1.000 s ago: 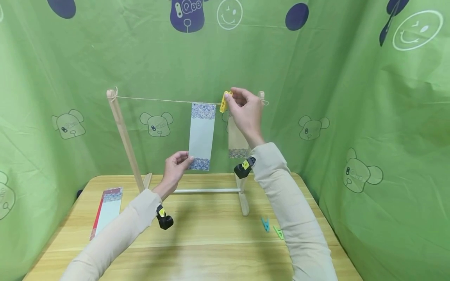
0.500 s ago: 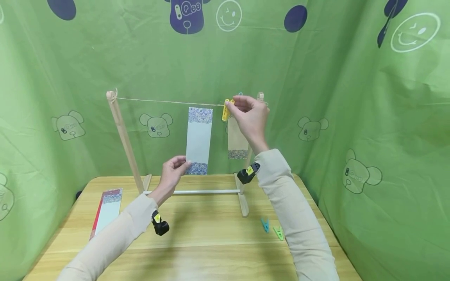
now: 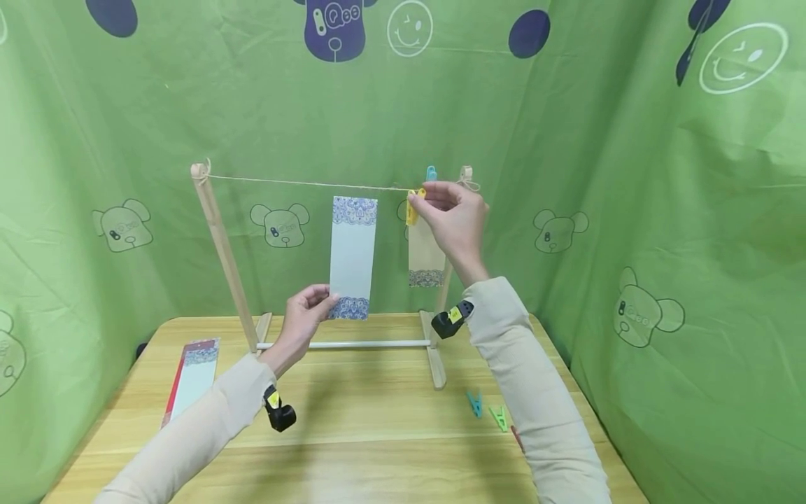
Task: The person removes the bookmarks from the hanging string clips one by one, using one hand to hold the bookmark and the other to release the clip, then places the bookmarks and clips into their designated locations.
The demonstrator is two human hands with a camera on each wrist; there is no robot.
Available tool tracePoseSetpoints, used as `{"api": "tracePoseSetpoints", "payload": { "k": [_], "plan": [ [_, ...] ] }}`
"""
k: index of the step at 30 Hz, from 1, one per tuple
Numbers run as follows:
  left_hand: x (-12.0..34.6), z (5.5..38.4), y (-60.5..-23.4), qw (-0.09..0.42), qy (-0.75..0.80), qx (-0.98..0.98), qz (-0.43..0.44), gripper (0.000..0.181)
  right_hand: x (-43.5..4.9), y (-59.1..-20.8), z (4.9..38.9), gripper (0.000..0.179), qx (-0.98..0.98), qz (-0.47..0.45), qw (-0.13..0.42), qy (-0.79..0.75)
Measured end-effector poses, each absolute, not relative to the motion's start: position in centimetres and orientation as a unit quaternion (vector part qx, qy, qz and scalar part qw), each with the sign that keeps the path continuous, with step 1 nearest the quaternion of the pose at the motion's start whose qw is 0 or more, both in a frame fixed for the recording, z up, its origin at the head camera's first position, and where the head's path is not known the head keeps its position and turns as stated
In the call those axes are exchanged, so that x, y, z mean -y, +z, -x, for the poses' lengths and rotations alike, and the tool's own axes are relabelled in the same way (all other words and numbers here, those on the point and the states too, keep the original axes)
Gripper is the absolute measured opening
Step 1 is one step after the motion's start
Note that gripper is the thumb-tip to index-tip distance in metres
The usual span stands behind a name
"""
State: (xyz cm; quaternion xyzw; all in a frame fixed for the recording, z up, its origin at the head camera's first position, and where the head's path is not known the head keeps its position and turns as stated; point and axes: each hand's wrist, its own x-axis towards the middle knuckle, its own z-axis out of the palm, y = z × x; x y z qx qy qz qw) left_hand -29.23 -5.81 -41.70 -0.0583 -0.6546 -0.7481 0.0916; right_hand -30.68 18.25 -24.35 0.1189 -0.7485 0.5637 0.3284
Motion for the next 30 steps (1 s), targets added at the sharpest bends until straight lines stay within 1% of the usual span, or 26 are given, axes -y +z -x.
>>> {"api": "tracePoseSetpoints", "payload": {
  "k": [8,18,30],
  "plan": [
    [5.9,28.7,-41.8,0.084,-0.754,0.649,0.057,0.022,-18.7,-25.1,30.4,0.037,0.749,-0.103,0.311,0.576],
    [6.1,28.2,-41.8,0.089,-0.752,0.651,0.051,0.025,-19.1,-25.8,29.4,0.038,0.747,-0.084,0.285,0.594],
    [6.8,27.4,-41.9,0.079,-0.759,0.646,0.035,0.026,-19.7,-27.2,28.8,0.038,0.745,-0.068,0.275,0.604]
  ]
}}
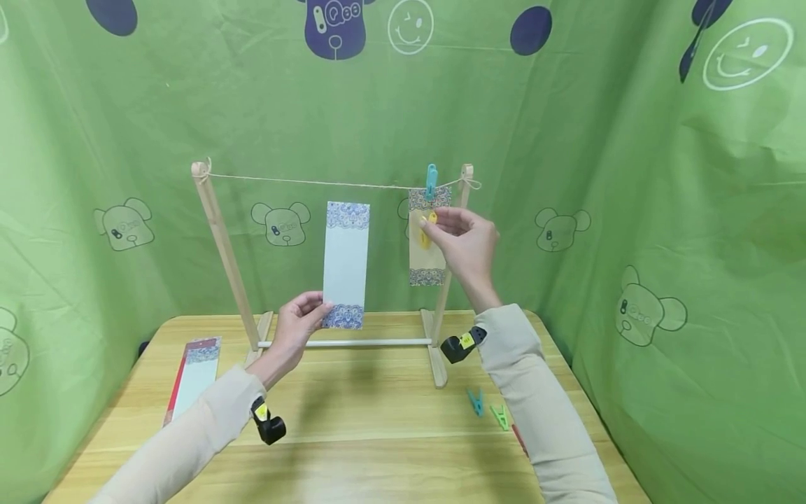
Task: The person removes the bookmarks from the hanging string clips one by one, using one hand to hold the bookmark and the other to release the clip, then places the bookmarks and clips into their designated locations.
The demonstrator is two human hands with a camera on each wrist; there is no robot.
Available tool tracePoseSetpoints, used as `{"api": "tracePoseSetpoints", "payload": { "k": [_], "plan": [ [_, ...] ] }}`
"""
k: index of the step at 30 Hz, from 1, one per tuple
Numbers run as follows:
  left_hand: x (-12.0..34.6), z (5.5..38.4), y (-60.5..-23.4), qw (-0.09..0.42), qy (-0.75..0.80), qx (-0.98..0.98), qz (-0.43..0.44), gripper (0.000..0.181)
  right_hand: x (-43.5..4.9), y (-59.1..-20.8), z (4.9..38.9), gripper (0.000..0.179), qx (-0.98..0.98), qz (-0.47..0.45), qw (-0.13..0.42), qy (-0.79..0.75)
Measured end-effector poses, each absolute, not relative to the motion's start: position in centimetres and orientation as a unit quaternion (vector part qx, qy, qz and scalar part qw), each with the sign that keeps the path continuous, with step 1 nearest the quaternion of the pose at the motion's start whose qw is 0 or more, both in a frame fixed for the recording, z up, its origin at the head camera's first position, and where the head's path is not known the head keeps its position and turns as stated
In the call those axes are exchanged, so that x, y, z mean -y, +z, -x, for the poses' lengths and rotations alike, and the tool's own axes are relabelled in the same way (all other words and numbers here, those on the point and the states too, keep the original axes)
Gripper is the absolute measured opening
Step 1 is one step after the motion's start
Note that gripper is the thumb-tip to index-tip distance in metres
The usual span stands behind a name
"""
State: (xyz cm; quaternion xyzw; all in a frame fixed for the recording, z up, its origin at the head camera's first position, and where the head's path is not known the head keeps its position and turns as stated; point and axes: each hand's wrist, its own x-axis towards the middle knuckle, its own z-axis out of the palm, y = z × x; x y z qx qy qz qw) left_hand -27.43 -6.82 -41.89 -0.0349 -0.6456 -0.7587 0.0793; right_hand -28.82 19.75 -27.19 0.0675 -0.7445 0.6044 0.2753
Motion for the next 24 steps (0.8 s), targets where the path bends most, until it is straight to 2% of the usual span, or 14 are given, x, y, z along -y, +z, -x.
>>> {"api": "tracePoseSetpoints", "payload": {
  "k": [24],
  "plan": [
    [9.1,26.2,-42.4,0.082,-0.774,0.628,0.015,0.026,-21.6,-29.5,27.4,0.037,0.752,-0.052,0.278,0.596]
  ]
}}
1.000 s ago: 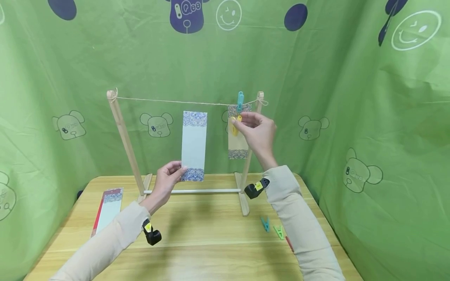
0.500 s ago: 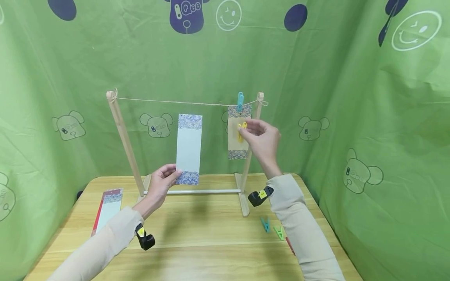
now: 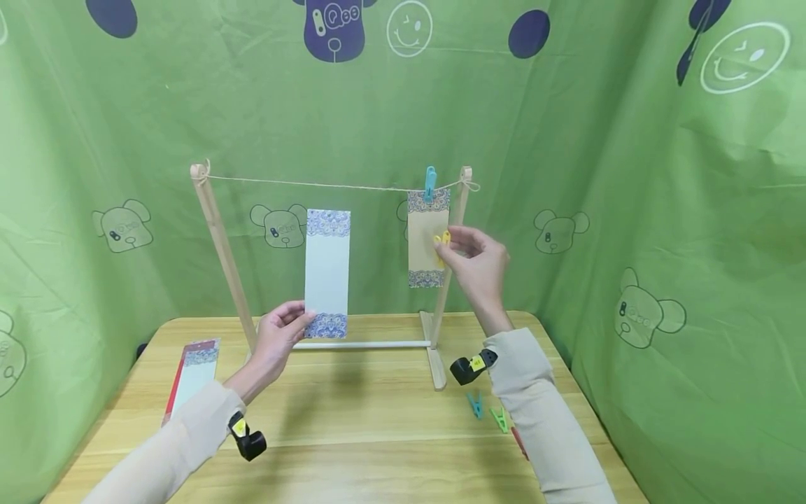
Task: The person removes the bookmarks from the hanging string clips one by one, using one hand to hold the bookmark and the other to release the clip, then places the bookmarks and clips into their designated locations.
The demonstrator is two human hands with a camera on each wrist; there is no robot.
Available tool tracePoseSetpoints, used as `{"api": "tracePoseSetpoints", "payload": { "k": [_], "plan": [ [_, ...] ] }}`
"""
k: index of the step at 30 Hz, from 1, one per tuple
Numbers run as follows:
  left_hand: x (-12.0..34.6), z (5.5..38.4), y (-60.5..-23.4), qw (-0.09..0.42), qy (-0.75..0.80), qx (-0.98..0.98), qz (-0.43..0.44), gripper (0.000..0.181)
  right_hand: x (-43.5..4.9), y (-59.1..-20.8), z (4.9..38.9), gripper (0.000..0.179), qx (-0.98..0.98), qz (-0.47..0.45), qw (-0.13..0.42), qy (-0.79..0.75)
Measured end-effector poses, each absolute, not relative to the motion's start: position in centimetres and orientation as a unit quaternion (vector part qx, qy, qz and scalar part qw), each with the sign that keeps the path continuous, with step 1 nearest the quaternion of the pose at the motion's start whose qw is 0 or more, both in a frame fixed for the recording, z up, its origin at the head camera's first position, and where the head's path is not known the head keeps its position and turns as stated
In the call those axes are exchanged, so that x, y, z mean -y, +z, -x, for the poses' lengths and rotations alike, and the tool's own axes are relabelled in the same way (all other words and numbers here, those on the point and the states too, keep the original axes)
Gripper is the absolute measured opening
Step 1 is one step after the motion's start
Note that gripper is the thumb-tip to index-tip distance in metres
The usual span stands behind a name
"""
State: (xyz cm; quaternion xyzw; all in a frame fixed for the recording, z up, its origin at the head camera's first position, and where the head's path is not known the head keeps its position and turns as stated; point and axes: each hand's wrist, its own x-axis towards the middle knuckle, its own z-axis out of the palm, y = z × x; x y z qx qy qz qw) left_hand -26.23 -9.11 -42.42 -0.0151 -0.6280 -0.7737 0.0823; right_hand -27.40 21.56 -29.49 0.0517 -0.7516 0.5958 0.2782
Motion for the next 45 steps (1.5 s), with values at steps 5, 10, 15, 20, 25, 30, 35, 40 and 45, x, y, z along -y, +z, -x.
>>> {"api": "tracePoseSetpoints", "payload": {
  "k": [5,10,15,20,25,30,35,40,45],
  "plan": [
    [9.8,26.1,-42.7,0.092,-0.779,0.62,0.003,0.026,-21.9,-29.8,27.0,0.039,0.758,-0.051,0.273,0.59],
    [10.4,26.0,-42.9,0.099,-0.784,0.612,-0.002,0.026,-22.4,-30.2,26.7,0.039,0.762,-0.052,0.279,0.582],
    [10.9,25.8,-42.9,0.099,-0.796,0.597,-0.008,0.024,-22.9,-30.5,26.5,0.039,0.768,-0.047,0.277,0.575],
    [11.5,25.3,-42.9,0.092,-0.796,0.598,-0.006,0.022,-23.4,-31.0,26.2,0.04,0.781,-0.042,0.267,0.562],
    [12.2,24.6,-43.0,0.09,-0.794,0.602,-0.002,0.021,-23.9,-31.6,25.7,0.039,0.792,-0.029,0.262,0.551],
    [13.1,23.9,-43.4,0.083,-0.796,0.599,-0.011,0.019,-24.4,-32.2,25.1,0.04,0.797,-0.019,0.252,0.549],
    [13.9,23.3,-43.7,0.085,-0.79,0.606,-0.023,0.017,-25.3,-33.1,24.5,0.042,0.798,-0.01,0.244,0.551],
    [14.7,22.9,-44.3,0.086,-0.793,0.602,-0.033,0.016,-26.1,-34.0,24.1,0.043,0.786,0.008,0.236,0.572],
    [15.4,22.4,-44.9,0.084,-0.797,0.597,-0.042,0.018,-26.6,-34.7,23.7,0.044,0.777,0.023,0.228,0.587]
  ]
}}
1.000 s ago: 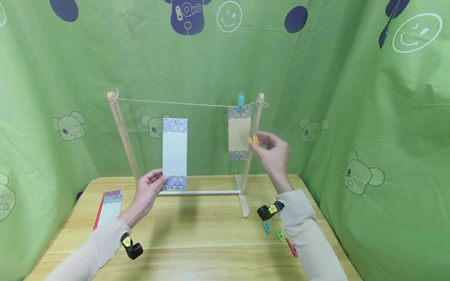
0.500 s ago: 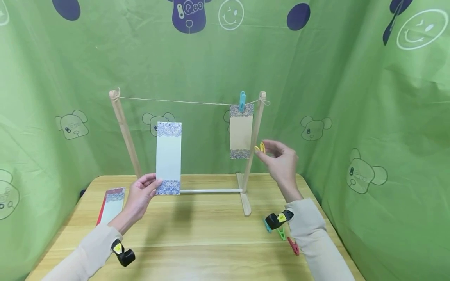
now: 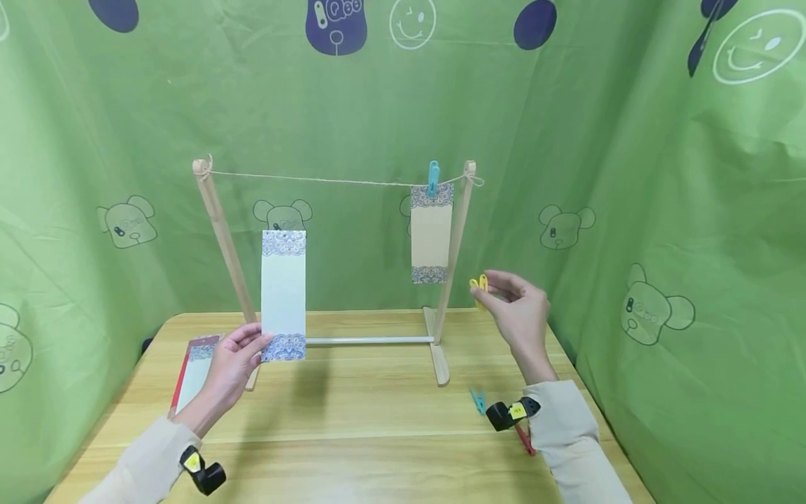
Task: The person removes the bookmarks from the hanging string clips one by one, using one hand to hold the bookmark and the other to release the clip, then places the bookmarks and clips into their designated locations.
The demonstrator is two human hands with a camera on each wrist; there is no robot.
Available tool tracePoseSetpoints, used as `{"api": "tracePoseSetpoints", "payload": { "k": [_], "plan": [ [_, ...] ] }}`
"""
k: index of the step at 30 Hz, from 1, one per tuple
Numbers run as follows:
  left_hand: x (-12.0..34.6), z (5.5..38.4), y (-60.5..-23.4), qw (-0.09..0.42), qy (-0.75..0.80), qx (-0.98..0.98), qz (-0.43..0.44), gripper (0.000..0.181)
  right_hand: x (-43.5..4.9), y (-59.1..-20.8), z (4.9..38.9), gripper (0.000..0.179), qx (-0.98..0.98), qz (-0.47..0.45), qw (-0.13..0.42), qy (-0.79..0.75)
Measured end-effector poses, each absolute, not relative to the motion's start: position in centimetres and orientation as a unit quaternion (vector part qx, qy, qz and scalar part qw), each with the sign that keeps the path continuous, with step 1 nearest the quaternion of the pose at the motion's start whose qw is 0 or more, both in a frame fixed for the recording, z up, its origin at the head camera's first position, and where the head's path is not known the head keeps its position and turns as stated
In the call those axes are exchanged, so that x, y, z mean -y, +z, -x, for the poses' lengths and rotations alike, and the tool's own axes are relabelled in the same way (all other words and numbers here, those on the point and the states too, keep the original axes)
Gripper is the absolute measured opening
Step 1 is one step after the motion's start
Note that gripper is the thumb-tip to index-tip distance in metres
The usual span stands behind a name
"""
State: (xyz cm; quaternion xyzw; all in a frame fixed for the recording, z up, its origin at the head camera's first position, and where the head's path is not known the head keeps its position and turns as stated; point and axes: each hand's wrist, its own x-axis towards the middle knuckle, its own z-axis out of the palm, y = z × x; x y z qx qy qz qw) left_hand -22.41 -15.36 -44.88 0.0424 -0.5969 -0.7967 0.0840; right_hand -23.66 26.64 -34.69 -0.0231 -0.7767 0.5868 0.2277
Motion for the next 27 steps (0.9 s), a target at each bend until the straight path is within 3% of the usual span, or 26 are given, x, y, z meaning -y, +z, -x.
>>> {"api": "tracePoseSetpoints", "payload": {
  "k": [27],
  "plan": [
    [18.0,20.5,-47.0,0.094,-0.798,0.588,-0.092,0.016,-29.1,-37.7,21.9,0.044,0.729,0.09,0.205,0.647]
  ]
}}
